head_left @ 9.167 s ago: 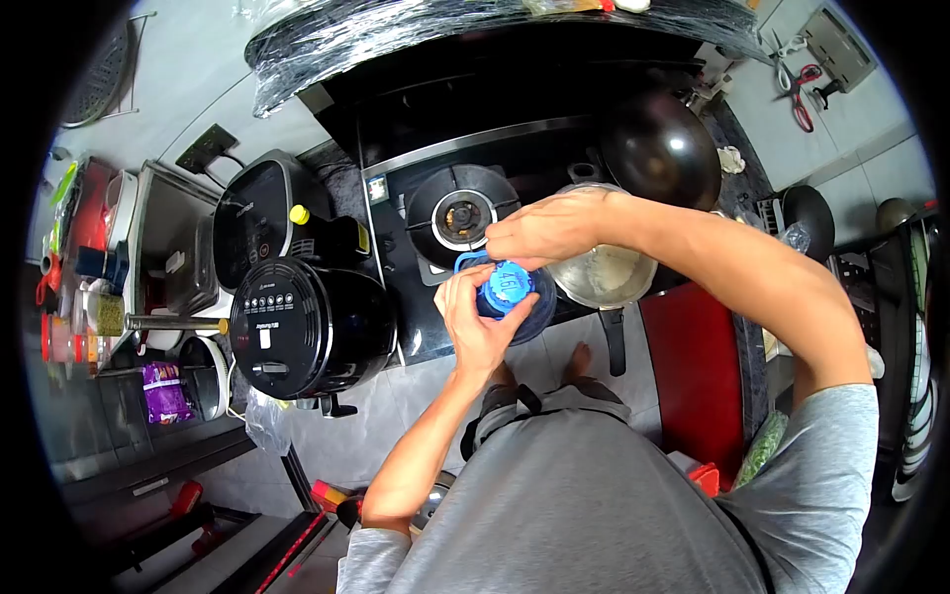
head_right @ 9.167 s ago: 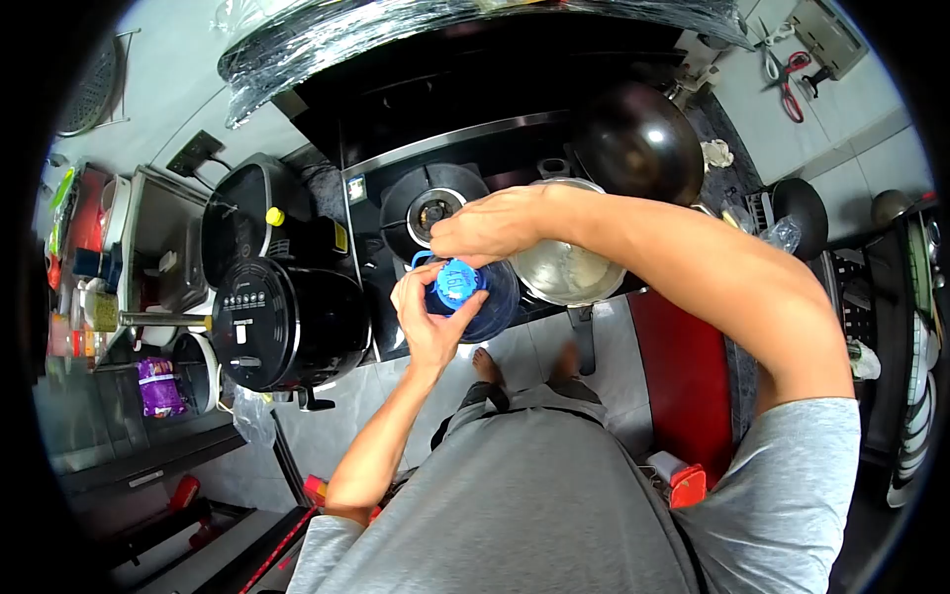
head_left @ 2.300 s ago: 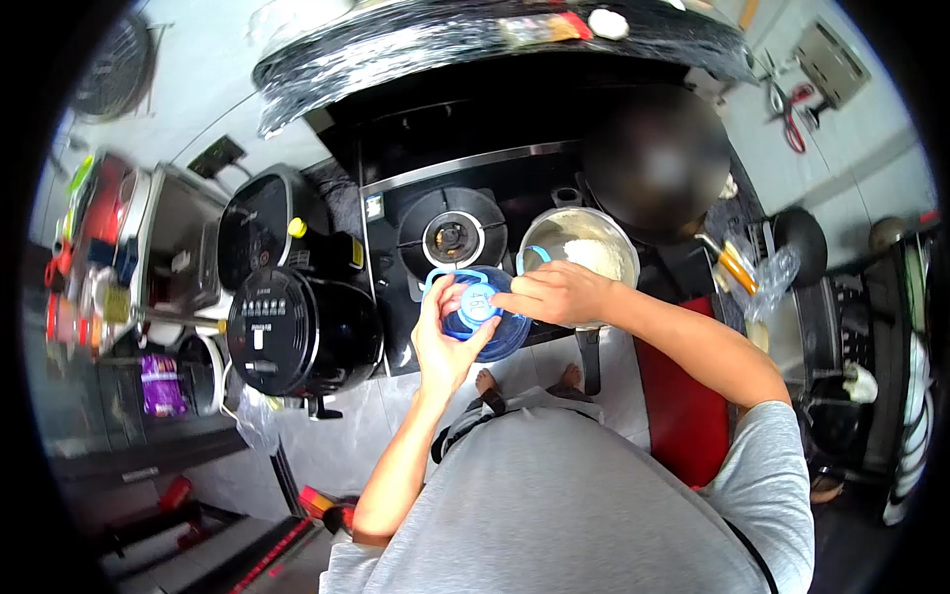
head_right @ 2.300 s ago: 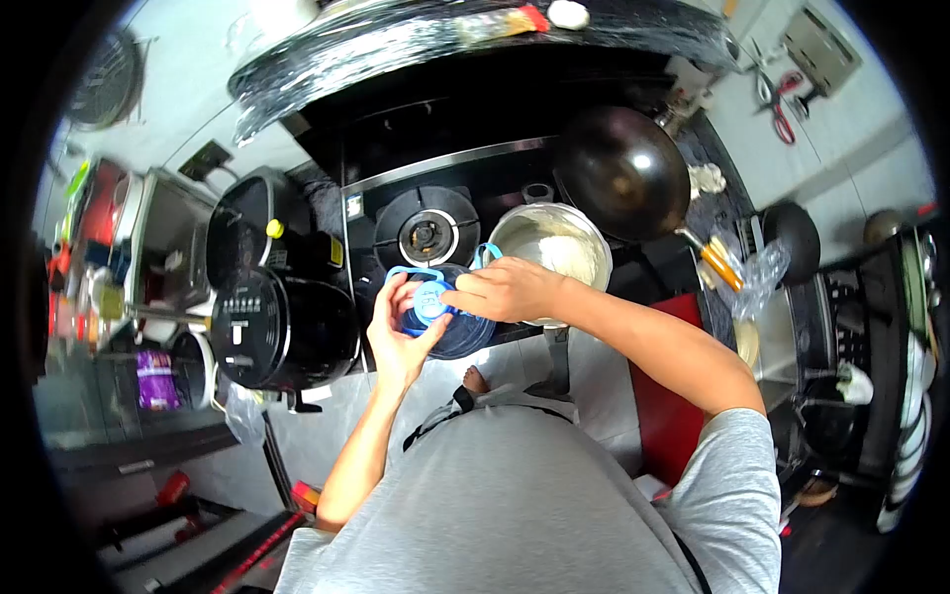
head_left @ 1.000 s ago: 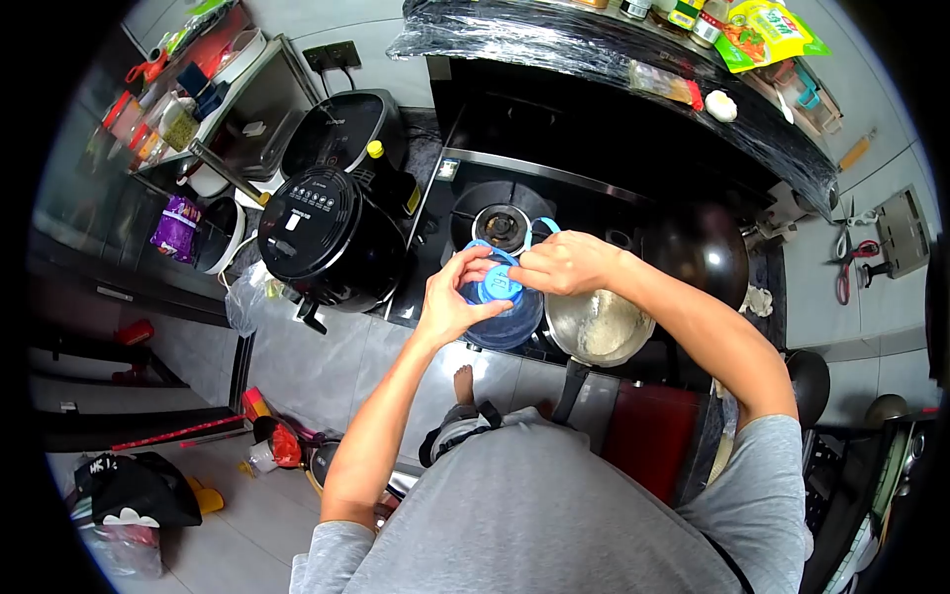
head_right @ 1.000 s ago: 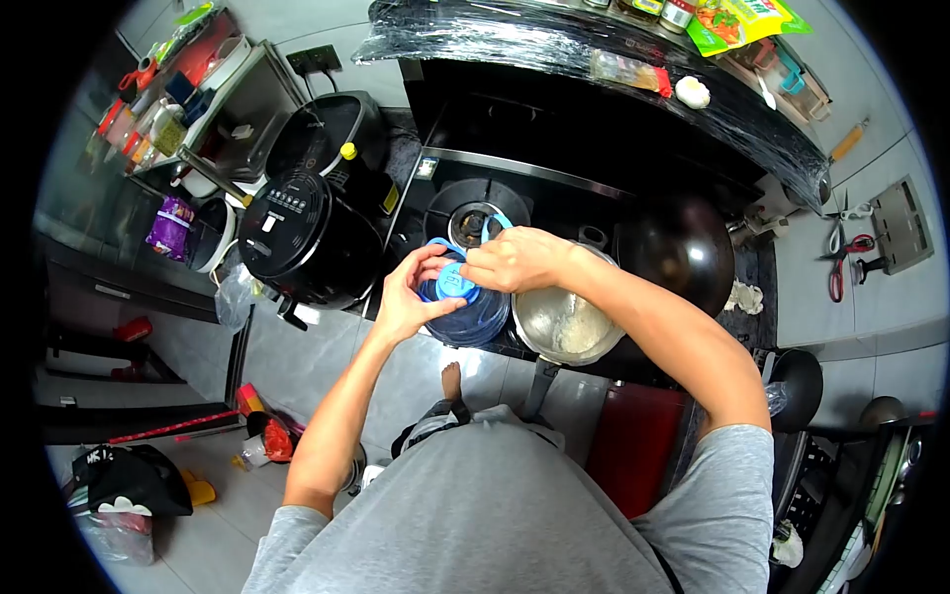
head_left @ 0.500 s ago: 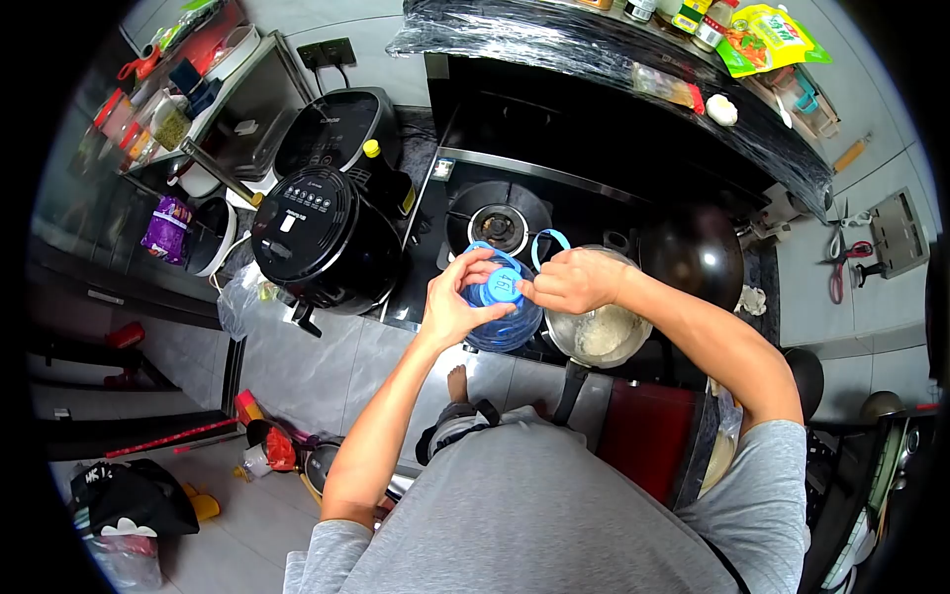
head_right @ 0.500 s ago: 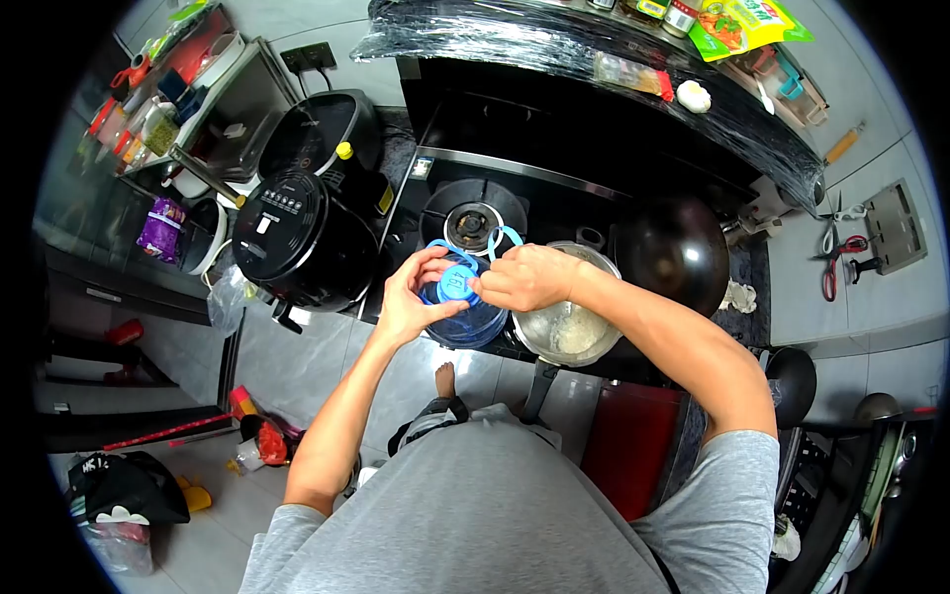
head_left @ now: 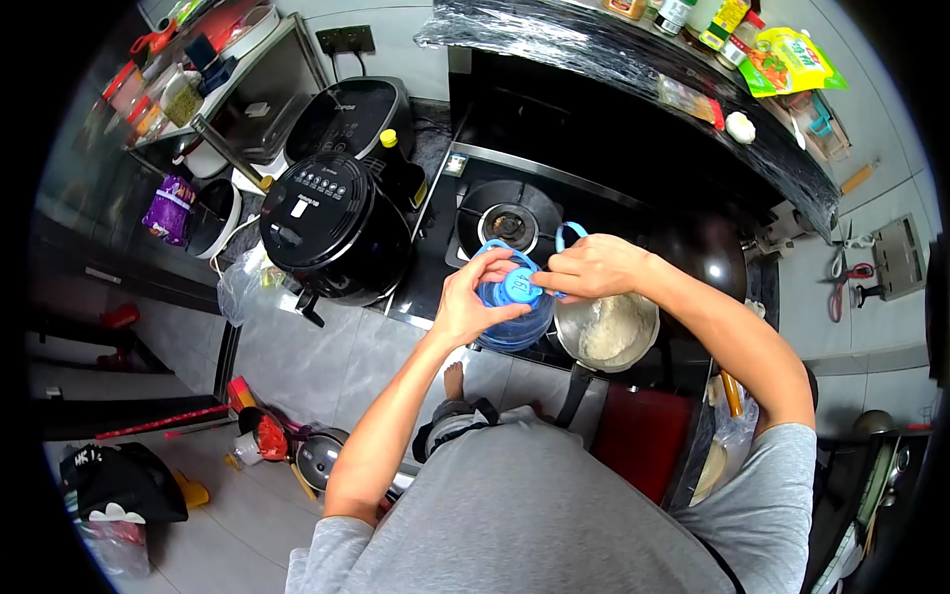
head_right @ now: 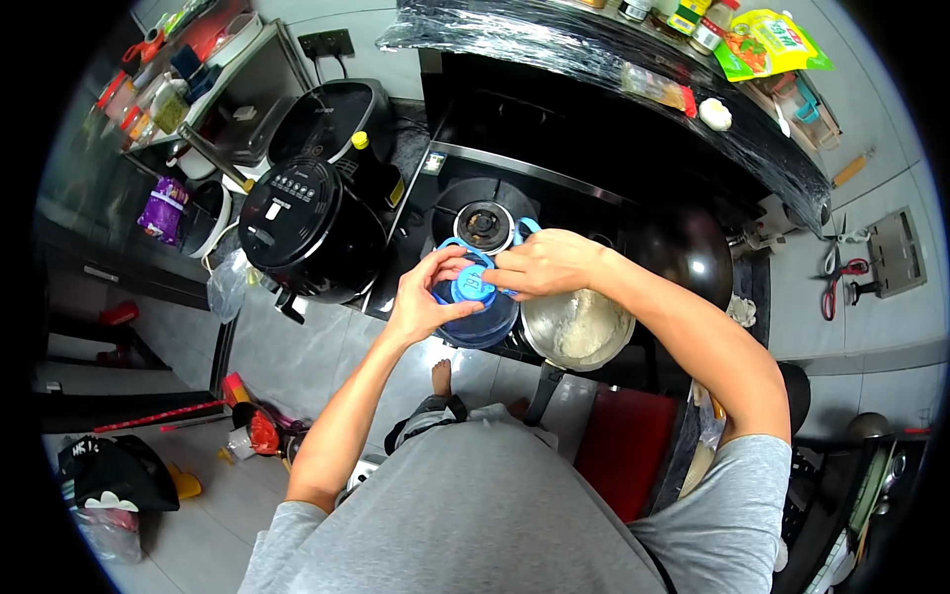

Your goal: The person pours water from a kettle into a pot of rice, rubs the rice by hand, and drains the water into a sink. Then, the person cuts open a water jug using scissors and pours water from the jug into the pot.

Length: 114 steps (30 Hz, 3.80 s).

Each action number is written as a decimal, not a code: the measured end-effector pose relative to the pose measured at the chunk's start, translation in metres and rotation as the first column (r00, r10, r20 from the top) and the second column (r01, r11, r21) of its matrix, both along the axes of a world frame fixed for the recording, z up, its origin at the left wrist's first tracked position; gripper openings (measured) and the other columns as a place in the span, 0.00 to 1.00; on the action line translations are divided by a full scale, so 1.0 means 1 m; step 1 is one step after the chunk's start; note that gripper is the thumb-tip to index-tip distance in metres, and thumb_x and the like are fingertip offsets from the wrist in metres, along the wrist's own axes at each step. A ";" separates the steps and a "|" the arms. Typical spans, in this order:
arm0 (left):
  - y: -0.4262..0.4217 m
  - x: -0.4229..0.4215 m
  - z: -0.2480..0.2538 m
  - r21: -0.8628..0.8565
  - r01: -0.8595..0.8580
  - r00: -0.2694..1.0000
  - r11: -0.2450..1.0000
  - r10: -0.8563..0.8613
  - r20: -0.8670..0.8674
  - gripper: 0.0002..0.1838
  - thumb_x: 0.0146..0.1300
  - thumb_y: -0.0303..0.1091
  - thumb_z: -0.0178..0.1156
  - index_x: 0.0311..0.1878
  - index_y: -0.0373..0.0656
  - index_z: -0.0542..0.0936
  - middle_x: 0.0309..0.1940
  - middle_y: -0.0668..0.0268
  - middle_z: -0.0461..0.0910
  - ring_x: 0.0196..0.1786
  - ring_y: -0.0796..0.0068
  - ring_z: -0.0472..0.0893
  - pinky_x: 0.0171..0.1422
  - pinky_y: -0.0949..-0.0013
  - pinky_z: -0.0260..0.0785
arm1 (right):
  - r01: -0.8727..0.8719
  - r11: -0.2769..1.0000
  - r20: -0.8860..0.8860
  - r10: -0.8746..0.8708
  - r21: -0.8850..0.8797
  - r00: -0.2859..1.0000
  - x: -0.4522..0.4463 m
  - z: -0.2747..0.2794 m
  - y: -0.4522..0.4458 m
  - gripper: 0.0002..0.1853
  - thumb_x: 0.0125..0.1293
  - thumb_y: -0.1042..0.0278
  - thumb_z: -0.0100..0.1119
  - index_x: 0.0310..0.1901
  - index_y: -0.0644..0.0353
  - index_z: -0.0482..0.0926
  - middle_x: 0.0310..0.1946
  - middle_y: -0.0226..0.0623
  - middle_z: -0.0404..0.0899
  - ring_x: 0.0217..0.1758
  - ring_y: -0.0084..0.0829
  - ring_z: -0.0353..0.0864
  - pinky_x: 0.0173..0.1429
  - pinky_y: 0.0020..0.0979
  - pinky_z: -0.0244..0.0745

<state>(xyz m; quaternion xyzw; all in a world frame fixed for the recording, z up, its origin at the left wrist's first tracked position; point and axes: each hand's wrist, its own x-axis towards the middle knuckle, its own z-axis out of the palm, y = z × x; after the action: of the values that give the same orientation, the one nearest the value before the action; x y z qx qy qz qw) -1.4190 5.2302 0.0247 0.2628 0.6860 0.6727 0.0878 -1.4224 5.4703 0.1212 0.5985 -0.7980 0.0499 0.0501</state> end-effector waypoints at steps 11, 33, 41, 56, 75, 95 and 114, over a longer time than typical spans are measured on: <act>0.002 -0.001 0.000 -0.003 -0.014 0.999 1.000 0.014 -0.036 0.39 0.39 0.29 0.80 0.60 0.40 0.76 0.47 0.60 0.84 0.51 0.70 0.83 0.59 0.67 0.74 | -0.037 0.999 -0.170 0.035 -0.008 0.985 0.003 -0.004 -0.001 0.14 0.56 0.68 0.58 0.44 0.62 0.76 0.25 0.29 0.68 0.25 0.25 0.77 0.26 0.29 0.75; 0.002 0.003 0.015 -0.009 -0.019 1.000 1.000 0.018 -0.019 0.32 0.42 0.30 0.78 0.55 0.40 0.79 0.48 0.59 0.82 0.51 0.68 0.82 0.59 0.67 0.74 | 0.009 0.998 -0.209 -0.020 -0.055 0.978 -0.016 0.004 -0.014 0.13 0.60 0.66 0.54 0.44 0.62 0.75 0.27 0.33 0.70 0.25 0.30 0.78 0.26 0.30 0.76; 0.006 -0.009 0.091 -0.532 0.154 0.837 0.832 -0.396 -0.378 0.18 0.51 0.30 0.71 0.46 0.40 0.82 0.41 0.60 0.76 0.48 0.56 0.78 0.53 0.60 0.72 | 0.888 0.050 0.742 -0.529 -0.457 0.411 0.017 -0.053 -0.024 0.10 0.62 0.69 0.61 0.43 0.61 0.83 0.23 0.32 0.77 0.23 0.26 0.76 0.28 0.27 0.70; 0.060 -0.081 0.122 -0.816 0.529 0.186 0.233 -0.970 -0.157 0.10 0.50 0.22 0.60 0.38 0.33 0.80 0.39 0.56 0.79 0.46 0.52 0.80 0.47 0.57 0.74 | 0.880 -0.295 0.906 -0.324 -0.371 0.274 0.088 -0.108 -0.107 0.31 0.47 0.60 0.79 0.51 0.63 0.77 0.40 0.38 0.78 0.42 0.36 0.81 0.42 0.34 0.79; 0.086 -0.099 0.107 -0.942 0.334 -0.474 0.036 -0.857 -0.202 0.15 0.57 0.32 0.54 0.43 0.30 0.76 0.44 0.54 0.75 0.47 0.58 0.77 0.47 0.64 0.76 | 0.770 -0.477 0.775 -0.631 -0.423 0.035 0.084 -0.099 -0.137 0.36 0.37 0.46 0.81 0.47 0.57 0.80 0.39 0.35 0.74 0.37 0.39 0.82 0.42 0.41 0.79; 0.079 -0.135 0.115 -0.901 0.429 -0.336 0.069 -0.913 -0.230 0.10 0.56 0.29 0.59 0.40 0.37 0.75 0.38 0.59 0.75 0.42 0.59 0.77 0.47 0.60 0.73 | 0.729 -0.485 0.733 -0.679 -0.483 0.034 0.087 -0.102 -0.143 0.30 0.39 0.53 0.80 0.48 0.49 0.84 0.36 0.33 0.77 0.35 0.37 0.83 0.41 0.37 0.80; 0.082 -0.119 0.091 -0.796 0.601 -0.404 0.068 -0.834 -0.377 0.13 0.51 0.29 0.59 0.38 0.31 0.78 0.43 0.55 0.78 0.44 0.58 0.80 0.50 0.61 0.77 | 0.719 -0.460 0.661 -0.750 -0.521 -0.001 0.081 -0.110 -0.143 0.31 0.38 0.51 0.81 0.46 0.57 0.84 0.31 0.33 0.74 0.30 0.33 0.80 0.34 0.35 0.78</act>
<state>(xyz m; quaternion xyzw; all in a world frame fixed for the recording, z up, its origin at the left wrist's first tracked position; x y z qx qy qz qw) -1.5382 5.3125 0.1156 0.9276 0.3112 0.0885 0.1870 -1.3409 5.3272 0.0111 -0.2770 -0.8129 0.3633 0.3612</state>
